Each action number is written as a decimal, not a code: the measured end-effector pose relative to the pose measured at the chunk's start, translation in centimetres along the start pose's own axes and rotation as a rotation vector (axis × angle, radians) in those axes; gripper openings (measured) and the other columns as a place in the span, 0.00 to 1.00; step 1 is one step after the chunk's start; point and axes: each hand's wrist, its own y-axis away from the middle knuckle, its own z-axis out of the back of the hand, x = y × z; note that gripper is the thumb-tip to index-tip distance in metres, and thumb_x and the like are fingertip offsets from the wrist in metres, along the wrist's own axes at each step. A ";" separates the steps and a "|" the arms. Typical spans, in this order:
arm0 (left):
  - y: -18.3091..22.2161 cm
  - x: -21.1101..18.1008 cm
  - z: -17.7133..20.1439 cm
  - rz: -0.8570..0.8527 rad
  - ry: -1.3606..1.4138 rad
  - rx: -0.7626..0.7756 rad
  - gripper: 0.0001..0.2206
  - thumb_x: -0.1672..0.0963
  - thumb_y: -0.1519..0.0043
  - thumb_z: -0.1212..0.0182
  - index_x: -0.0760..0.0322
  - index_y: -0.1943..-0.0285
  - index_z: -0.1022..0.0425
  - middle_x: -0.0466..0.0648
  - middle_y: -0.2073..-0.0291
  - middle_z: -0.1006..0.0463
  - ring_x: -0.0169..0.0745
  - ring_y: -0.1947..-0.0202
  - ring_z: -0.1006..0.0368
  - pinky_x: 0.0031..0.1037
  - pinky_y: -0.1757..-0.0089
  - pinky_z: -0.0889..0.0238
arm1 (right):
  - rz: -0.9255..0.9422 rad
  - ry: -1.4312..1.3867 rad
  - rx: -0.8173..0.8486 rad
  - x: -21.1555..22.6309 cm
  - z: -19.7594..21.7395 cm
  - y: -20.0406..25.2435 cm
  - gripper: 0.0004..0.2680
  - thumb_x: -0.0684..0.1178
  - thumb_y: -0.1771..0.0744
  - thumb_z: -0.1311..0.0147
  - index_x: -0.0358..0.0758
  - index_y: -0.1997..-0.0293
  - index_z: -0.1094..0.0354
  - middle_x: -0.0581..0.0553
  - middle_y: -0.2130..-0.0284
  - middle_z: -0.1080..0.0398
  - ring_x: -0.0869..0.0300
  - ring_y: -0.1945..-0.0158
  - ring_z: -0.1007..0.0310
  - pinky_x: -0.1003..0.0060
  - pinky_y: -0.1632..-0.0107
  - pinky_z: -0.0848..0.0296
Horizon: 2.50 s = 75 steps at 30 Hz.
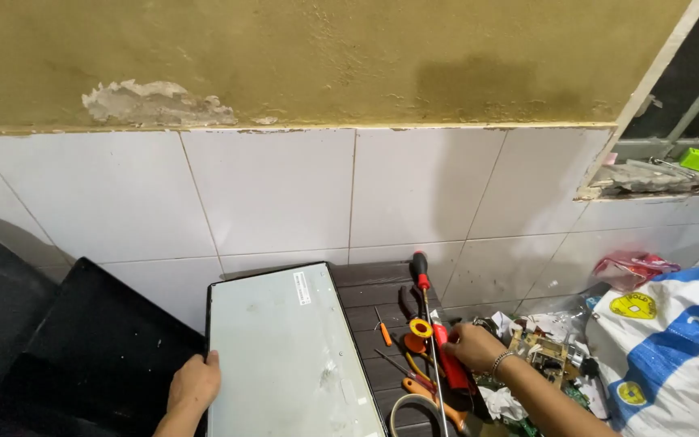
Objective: Disassembling a display panel using a utility knife and other hand tools on a repair bench.
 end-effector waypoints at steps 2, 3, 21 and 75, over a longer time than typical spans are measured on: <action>2.1 -0.9 0.7 0.029 -0.020 0.004 0.28 0.44 0.28 0.63 0.65 0.40 0.22 0.57 0.46 0.18 0.59 0.46 0.21 0.43 0.49 0.28 | -0.034 -0.090 0.005 0.2 0.1 1.0 0.10 0.55 0.30 0.47 0.42 0.48 0.30 0.45 0.60 0.22 0.62 0.68 0.21 0.74 0.71 0.21; 3.0 -1.7 1.1 0.057 -0.036 0.006 0.28 0.44 0.29 0.63 0.64 0.39 0.23 0.56 0.45 0.17 0.58 0.46 0.21 0.42 0.50 0.27 | -0.065 -0.179 0.006 0.4 0.4 1.3 0.09 0.54 0.31 0.44 0.40 0.53 0.31 0.44 0.64 0.22 0.60 0.71 0.20 0.72 0.76 0.21; 1.1 -3.3 -2.0 -0.281 -0.238 -0.265 0.27 0.43 0.35 0.48 0.63 0.34 0.34 0.55 0.37 0.31 0.57 0.35 0.37 0.50 0.40 0.39 | 0.413 -0.268 -0.563 2.4 1.5 0.5 0.13 0.55 0.35 0.40 0.44 0.62 0.44 0.47 0.74 0.30 0.57 0.74 0.35 0.59 0.67 0.36; 14.0 -12.8 -3.9 -0.356 0.702 0.231 0.12 0.51 0.33 0.48 0.47 0.54 0.15 0.36 0.73 0.20 0.30 0.78 0.29 0.22 0.67 0.31 | 0.329 -1.414 0.297 17.2 -9.1 3.6 0.11 0.37 0.33 0.53 0.33 0.45 0.32 0.31 0.74 0.32 0.47 0.76 0.33 0.55 0.71 0.32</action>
